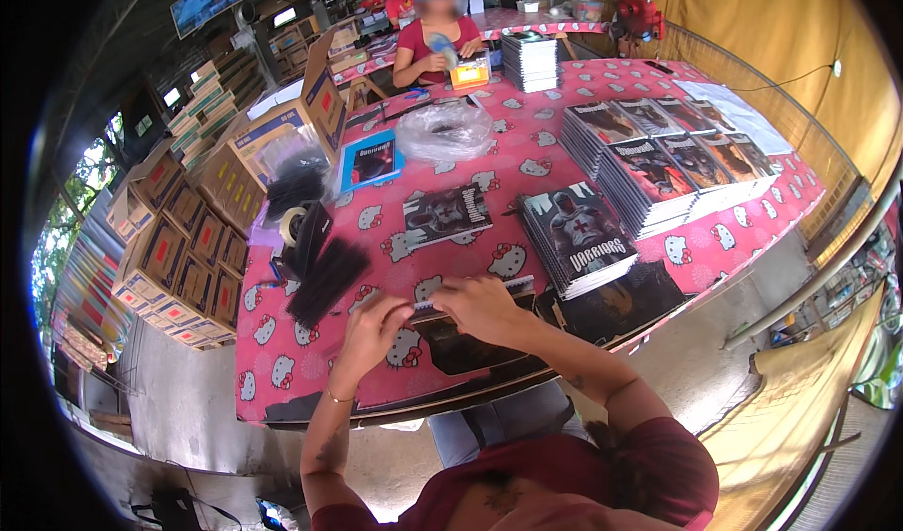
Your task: The person manually threads a spiral binding coil through the pre-punched holes of a notebook and rotates the coil by hand to bind the pages together.
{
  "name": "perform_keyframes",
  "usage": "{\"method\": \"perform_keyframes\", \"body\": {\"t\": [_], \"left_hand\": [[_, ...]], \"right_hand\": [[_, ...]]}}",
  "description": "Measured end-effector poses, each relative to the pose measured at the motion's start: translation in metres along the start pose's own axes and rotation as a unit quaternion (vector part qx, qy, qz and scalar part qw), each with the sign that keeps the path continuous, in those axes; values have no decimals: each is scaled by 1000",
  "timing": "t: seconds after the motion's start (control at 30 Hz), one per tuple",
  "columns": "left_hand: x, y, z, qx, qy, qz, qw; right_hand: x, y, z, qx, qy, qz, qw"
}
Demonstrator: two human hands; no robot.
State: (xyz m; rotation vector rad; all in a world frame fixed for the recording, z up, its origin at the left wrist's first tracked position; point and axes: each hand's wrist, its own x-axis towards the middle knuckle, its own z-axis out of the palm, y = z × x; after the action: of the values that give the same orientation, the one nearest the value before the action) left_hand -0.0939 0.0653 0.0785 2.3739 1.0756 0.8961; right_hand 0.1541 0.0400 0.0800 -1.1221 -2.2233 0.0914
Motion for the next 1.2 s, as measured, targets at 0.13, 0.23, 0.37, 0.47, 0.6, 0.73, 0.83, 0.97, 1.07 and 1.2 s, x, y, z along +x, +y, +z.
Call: {"method": "perform_keyframes", "body": {"t": [0.13, 0.23, 0.37, 0.47, 0.6, 0.73, 0.83, 0.97, 1.07, 1.2], "left_hand": [[12, -7, 2, 67, -5, 63, 996], [15, 2, -1, 59, -46, 20, 997], [12, 23, 23, 302, 27, 54, 951], [-12, 31, 68, 388, 109, 14, 915], [-30, 17, 76, 294, 192, 42, 936], [5, 10, 20, 113, 5, -51, 992], [10, 16, 10, 37, 9, -31, 999], [5, 38, 45, 355, 82, 47, 930], [-38, 22, 89, 402, 101, -1, 910], [-15, 20, 81, 351, 105, -26, 930]], "right_hand": [[5, 6, 3, 34, -15, 10, 999], [6, 11, 3, 44, -30, 10, 999], [8, 12, 9, 21, -13, 14, 1000], [7, 11, 9, 3, -1, 18, 1000], [6, 8, 7, 9, 18, 13, 1000], [8, 10, 8, 21, 2, 22, 1000], [5, 10, 12, 6, 30, -8, 1000], [5, 11, 12, 7, 5, 10, 1000], [5, 10, 17, 7, 14, 12, 1000], [6, 11, 10, -4, -7, 15, 1000]]}}
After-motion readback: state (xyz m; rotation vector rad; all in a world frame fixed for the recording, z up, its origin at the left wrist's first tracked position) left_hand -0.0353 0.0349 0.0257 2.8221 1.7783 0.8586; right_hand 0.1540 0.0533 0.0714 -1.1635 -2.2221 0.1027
